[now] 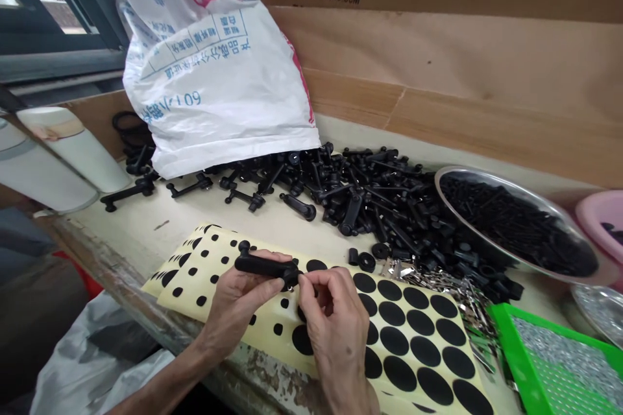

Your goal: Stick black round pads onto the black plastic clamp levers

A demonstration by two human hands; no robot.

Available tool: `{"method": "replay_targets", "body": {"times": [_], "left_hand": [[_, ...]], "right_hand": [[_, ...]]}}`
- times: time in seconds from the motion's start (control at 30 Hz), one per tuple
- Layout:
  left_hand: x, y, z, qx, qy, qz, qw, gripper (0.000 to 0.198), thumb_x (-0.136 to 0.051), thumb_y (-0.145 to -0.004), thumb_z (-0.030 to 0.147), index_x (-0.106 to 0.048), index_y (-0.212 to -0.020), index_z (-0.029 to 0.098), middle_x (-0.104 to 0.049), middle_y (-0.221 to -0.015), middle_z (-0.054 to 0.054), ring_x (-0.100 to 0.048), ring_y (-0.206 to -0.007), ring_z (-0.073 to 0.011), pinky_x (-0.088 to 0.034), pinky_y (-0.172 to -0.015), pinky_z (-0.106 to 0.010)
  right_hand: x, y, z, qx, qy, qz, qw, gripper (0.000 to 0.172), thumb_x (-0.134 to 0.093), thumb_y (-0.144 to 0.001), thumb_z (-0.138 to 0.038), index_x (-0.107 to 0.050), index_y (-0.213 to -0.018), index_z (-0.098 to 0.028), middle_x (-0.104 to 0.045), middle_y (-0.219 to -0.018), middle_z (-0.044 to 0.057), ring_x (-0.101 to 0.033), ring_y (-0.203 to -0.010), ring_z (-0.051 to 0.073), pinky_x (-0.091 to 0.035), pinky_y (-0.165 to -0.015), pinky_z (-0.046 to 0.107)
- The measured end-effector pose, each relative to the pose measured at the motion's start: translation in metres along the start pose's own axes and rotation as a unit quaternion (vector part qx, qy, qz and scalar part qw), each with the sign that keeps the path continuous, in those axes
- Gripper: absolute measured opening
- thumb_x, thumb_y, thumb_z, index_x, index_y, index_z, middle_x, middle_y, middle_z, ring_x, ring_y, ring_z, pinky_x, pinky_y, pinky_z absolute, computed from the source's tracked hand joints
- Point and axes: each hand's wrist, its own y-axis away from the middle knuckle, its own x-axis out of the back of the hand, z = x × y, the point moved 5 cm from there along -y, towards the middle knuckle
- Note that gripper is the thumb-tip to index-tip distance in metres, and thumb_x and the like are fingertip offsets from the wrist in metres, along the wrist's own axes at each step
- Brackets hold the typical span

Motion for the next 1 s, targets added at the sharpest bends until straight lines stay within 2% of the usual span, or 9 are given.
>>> {"method": "replay_targets", "body": {"times": [0.1,0.2,0.3,0.37,0.43,0.6,0.67,0.83,1.0], "left_hand": [[-0.002,0.001,-0.002,0.016,0.025,-0.017,0.999,0.018,-0.071,-0.077,0.019,-0.069,-0.095,0.018,-0.069,-0.103,-0.006,-0.062,-0.100,-0.0225,-0.050,-0.088,-0.032],[-0.004,-0.001,-0.008,0.059,0.063,-0.026,0.996,0.020,-0.070,-0.079,0.019,-0.066,-0.098,0.017,-0.068,-0.102,-0.007,-0.062,-0.094,-0.0205,-0.052,-0.079,-0.030],[-0.002,-0.005,-0.013,0.089,0.106,-0.007,0.990,0.021,-0.069,-0.080,0.020,-0.062,-0.100,0.015,-0.068,-0.098,-0.008,-0.061,-0.083,-0.0170,-0.050,-0.066,-0.026],[-0.001,-0.007,-0.015,0.092,0.135,0.004,0.987,0.021,-0.069,-0.080,0.020,-0.061,-0.098,0.014,-0.067,-0.094,-0.007,-0.060,-0.077,-0.0145,-0.049,-0.063,-0.024],[0.000,-0.007,-0.015,0.093,0.155,0.007,0.984,0.021,-0.069,-0.080,0.019,-0.060,-0.098,0.013,-0.067,-0.093,-0.007,-0.060,-0.074,-0.0135,-0.049,-0.061,-0.024],[0.000,-0.007,-0.014,0.087,0.182,0.004,0.979,0.020,-0.070,-0.079,0.019,-0.060,-0.097,0.014,-0.066,-0.091,-0.005,-0.061,-0.075,-0.0139,-0.048,-0.061,-0.024],[0.001,-0.008,-0.014,0.085,0.181,0.008,0.980,0.021,-0.069,-0.079,0.019,-0.059,-0.097,0.014,-0.067,-0.091,-0.005,-0.062,-0.075,-0.0140,-0.048,-0.061,-0.023],[0.001,-0.009,-0.014,0.080,0.178,0.012,0.981,0.021,-0.069,-0.080,0.018,-0.059,-0.099,0.013,-0.066,-0.093,-0.007,-0.060,-0.075,-0.0130,-0.046,-0.061,-0.022],[0.002,-0.006,-0.010,0.086,0.177,0.028,0.980,0.021,-0.068,-0.081,0.019,-0.060,-0.100,0.014,-0.065,-0.092,-0.006,-0.058,-0.073,-0.0115,-0.048,-0.068,-0.024]], "right_hand": [[0.013,-0.008,0.013,-0.043,-0.004,0.026,0.999,0.037,-0.078,-0.068,-0.044,-0.059,-0.090,-0.020,-0.060,-0.071,0.000,-0.055,-0.055,0.014,-0.047,-0.048,0.026],[0.012,-0.012,0.019,-0.067,-0.094,-0.048,0.992,0.030,-0.061,-0.085,-0.042,-0.059,-0.105,-0.019,-0.061,-0.074,0.001,-0.057,-0.056,0.014,-0.049,-0.048,0.024],[0.009,-0.006,0.003,0.076,-0.066,-0.060,0.993,0.029,-0.042,-0.097,-0.024,-0.058,-0.120,-0.022,-0.062,-0.087,0.003,-0.059,-0.065,0.012,-0.051,-0.057,0.024],[0.002,0.004,-0.010,0.201,-0.007,-0.061,0.978,0.040,-0.040,-0.095,-0.011,-0.054,-0.129,-0.025,-0.061,-0.101,0.005,-0.061,-0.081,0.013,-0.052,-0.069,0.026],[-0.007,0.014,-0.017,0.272,0.022,-0.077,0.959,0.050,-0.040,-0.092,-0.002,-0.048,-0.135,-0.025,-0.060,-0.107,0.006,-0.060,-0.092,0.014,-0.051,-0.076,0.026],[-0.012,0.019,-0.014,0.237,-0.006,-0.061,0.970,0.049,-0.039,-0.092,-0.002,-0.049,-0.133,-0.026,-0.059,-0.107,0.006,-0.062,-0.090,0.014,-0.053,-0.074,0.025],[-0.013,0.019,-0.014,0.253,0.017,-0.059,0.965,0.051,-0.040,-0.091,-0.001,-0.046,-0.136,-0.026,-0.060,-0.108,0.007,-0.062,-0.093,0.014,-0.054,-0.076,0.026],[-0.017,0.027,-0.011,0.352,0.157,-0.006,0.923,0.056,-0.049,-0.087,0.002,-0.044,-0.139,-0.017,-0.065,-0.109,0.011,-0.063,-0.097,0.017,-0.053,-0.080,0.028],[-0.021,0.036,-0.020,0.415,0.197,0.020,0.888,0.034,-0.055,-0.087,-0.002,-0.064,-0.116,-0.016,-0.069,-0.096,0.009,-0.065,-0.077,0.017,-0.050,-0.065,0.029]]}}
